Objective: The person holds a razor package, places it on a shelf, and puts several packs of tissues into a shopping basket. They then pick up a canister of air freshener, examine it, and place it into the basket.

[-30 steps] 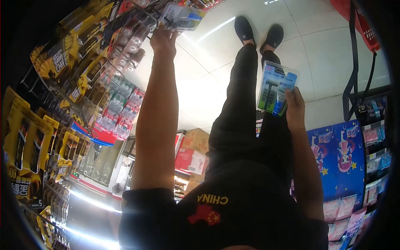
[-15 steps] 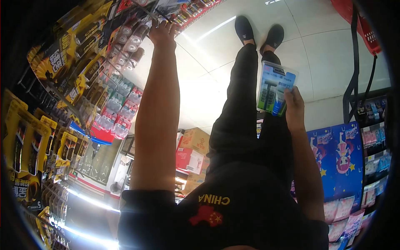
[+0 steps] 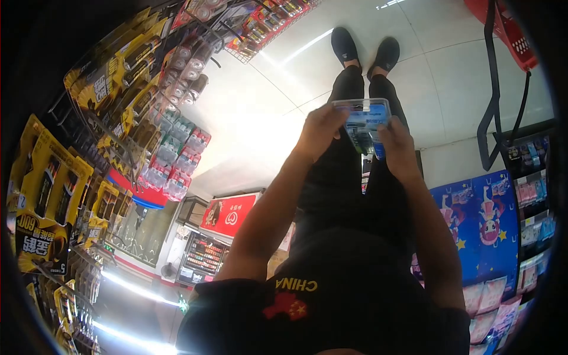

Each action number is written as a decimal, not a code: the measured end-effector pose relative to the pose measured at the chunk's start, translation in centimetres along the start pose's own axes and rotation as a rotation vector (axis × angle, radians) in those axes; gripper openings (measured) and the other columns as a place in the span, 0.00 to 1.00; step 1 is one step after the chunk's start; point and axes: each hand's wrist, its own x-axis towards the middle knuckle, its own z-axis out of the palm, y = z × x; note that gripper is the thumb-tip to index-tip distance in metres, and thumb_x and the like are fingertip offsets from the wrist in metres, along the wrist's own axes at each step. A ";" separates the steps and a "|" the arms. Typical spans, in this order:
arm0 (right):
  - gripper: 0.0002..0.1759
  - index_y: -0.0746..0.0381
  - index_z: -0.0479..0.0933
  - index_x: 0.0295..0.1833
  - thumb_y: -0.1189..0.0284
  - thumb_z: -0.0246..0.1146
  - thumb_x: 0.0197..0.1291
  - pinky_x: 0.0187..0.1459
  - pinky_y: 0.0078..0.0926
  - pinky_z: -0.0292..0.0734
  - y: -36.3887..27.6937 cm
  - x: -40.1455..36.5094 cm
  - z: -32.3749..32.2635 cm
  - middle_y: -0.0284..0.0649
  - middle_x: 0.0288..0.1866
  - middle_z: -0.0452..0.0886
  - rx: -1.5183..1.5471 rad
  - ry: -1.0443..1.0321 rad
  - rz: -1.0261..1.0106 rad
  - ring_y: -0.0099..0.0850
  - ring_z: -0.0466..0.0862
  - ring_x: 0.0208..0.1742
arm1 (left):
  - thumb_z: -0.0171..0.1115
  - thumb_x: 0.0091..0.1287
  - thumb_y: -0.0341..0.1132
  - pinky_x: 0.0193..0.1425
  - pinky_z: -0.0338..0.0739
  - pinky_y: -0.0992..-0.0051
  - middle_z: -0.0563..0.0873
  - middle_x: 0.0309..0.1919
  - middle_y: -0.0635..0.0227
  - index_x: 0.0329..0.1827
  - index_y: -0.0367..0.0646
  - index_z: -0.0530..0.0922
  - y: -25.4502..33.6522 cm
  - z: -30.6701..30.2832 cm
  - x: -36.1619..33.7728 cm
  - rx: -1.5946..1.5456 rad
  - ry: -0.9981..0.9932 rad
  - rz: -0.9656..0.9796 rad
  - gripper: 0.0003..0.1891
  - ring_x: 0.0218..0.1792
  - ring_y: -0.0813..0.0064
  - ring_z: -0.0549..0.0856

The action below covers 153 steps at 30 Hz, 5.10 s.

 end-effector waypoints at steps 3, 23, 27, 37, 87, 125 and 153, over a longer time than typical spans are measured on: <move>0.11 0.65 0.72 0.45 0.67 0.58 0.69 0.39 0.24 0.72 -0.6 0.2 0.1 0.40 0.30 0.75 0.001 -0.048 -0.044 0.23 0.74 0.33 | 0.56 0.73 0.33 0.40 0.79 0.78 0.82 0.39 0.69 0.55 0.37 0.79 0.4 0.1 -0.8 -0.159 -0.036 -0.047 0.13 0.35 0.81 0.80; 0.17 0.64 0.75 0.55 0.64 0.59 0.68 0.53 0.31 0.76 5.4 -1.4 -2.1 0.45 0.47 0.84 -0.267 -0.025 0.108 0.38 0.85 0.51 | 0.53 0.70 0.33 0.56 0.79 0.63 0.75 0.52 0.60 0.58 0.37 0.70 3.7 -15.5 7.4 -0.560 0.535 0.278 0.16 0.53 0.65 0.78; 0.17 0.63 0.75 0.55 0.62 0.59 0.68 0.53 0.31 0.76 5.1 -0.5 -2.1 0.45 0.47 0.84 -0.238 -0.030 0.089 0.38 0.85 0.51 | 0.54 0.70 0.34 0.58 0.78 0.62 0.74 0.52 0.61 0.57 0.36 0.70 3.9 -16.6 8.6 -0.531 0.525 0.260 0.16 0.54 0.66 0.76; 0.17 0.61 0.76 0.52 0.59 0.56 0.69 0.51 0.31 0.76 4.7 0.3 -0.1 0.45 0.45 0.84 -0.131 -0.051 0.125 0.37 0.84 0.47 | 0.61 0.69 0.33 0.57 0.80 0.65 0.75 0.45 0.60 0.51 0.35 0.71 3.3 -18.9 10.9 -0.574 0.536 0.227 0.13 0.50 0.65 0.77; 0.18 0.64 0.75 0.51 0.60 0.59 0.65 0.28 0.27 0.75 7.1 -14.9 -22.2 0.42 0.39 0.82 0.338 0.434 0.065 0.31 0.83 0.34 | 0.61 0.68 0.49 0.42 0.79 0.70 0.84 0.44 0.62 0.58 0.40 0.73 24.2 6.6 -18.4 -0.471 0.124 0.561 0.24 0.42 0.71 0.84; 0.26 0.59 0.81 0.56 0.55 0.63 0.57 0.62 0.35 0.73 -4.3 2.3 -32.0 0.47 0.59 0.82 -0.345 -0.163 -0.639 0.43 0.80 0.61 | 0.68 0.60 0.35 0.47 0.80 0.68 0.70 0.69 0.53 0.70 0.40 0.68 50.3 11.0 -46.4 0.474 1.050 1.822 0.34 0.49 0.65 0.84; 0.42 0.63 0.61 0.72 0.39 0.51 0.68 0.51 0.42 0.77 -42.8 -16.8 -29.9 0.48 0.64 0.73 0.453 -0.349 -0.647 0.43 0.80 0.57 | 0.71 0.53 0.31 0.44 0.83 0.68 0.81 0.55 0.53 0.54 0.37 0.81 45.1 15.0 -42.4 0.564 1.135 2.084 0.23 0.43 0.63 0.87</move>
